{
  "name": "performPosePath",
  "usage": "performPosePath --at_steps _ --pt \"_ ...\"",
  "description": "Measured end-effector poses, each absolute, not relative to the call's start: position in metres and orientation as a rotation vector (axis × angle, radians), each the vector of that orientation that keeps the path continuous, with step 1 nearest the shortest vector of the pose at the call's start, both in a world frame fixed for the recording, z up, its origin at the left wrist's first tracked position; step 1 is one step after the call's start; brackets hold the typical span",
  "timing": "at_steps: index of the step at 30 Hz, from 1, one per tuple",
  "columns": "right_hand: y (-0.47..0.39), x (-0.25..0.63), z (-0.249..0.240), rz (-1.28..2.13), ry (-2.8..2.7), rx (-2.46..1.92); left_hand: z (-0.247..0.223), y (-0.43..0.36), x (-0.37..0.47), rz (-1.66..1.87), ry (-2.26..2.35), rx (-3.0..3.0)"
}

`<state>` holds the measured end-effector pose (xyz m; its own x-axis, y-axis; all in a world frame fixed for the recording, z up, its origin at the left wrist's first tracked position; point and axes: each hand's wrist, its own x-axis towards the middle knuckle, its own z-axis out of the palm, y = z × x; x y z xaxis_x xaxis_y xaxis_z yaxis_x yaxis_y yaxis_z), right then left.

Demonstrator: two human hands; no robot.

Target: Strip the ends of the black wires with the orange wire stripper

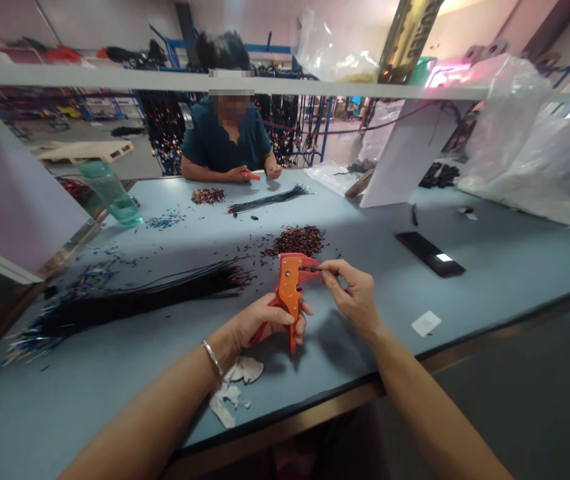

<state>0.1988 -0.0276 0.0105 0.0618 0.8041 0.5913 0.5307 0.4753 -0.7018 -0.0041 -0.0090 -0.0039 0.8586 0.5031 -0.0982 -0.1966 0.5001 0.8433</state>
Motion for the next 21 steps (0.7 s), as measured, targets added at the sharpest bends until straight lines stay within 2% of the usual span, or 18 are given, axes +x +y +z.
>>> performPosePath --at_steps 21 --pt "-0.0262 0.1976 0.0107 -0.011 -1.704 -1.13 -0.0028 -0.0093 -0.0035 0.425 0.355 0.965"
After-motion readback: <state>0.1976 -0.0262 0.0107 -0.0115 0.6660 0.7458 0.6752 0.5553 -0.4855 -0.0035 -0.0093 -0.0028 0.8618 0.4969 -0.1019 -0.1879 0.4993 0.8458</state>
